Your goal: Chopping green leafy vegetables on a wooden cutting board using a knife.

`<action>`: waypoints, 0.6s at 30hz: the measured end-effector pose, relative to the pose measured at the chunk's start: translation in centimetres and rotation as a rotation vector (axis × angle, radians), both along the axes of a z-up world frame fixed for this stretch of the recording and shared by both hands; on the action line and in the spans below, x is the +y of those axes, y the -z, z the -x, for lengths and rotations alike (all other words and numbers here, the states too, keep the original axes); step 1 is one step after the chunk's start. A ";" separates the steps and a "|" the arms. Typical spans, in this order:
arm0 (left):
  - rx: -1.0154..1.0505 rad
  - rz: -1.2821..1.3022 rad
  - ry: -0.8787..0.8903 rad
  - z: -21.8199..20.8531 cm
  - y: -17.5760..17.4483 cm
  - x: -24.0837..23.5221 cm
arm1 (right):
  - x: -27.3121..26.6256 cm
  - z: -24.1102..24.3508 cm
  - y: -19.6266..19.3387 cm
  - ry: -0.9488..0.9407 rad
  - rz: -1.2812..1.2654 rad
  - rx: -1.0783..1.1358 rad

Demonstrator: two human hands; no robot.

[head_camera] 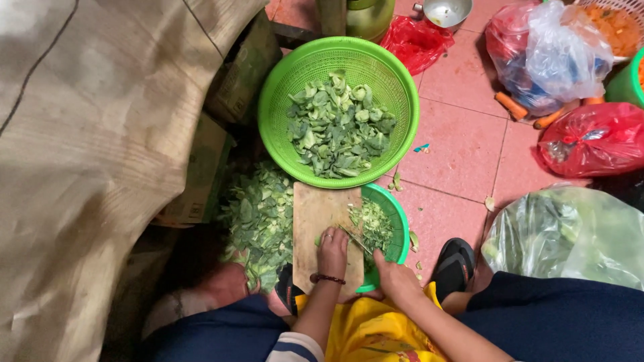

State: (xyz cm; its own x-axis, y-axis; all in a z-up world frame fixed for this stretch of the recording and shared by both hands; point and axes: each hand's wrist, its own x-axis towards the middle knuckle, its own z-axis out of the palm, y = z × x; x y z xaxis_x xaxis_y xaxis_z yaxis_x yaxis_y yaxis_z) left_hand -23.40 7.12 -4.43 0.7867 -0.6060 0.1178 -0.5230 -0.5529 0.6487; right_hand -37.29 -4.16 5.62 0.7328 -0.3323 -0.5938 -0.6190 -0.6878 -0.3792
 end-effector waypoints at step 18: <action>-0.080 0.087 -0.010 0.5 0.3 0.6 | -0.6 0.8 5.7 0.017 0.070 -0.145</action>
State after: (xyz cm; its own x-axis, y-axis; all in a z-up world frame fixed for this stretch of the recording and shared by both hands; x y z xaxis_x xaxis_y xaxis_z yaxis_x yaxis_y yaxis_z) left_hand -23.90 7.72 -4.72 0.7783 -0.5832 0.2326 -0.5702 -0.5014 0.6507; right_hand -38.06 -4.73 -0.10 0.8029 -0.3825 -0.4572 -0.5734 -0.7053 -0.4169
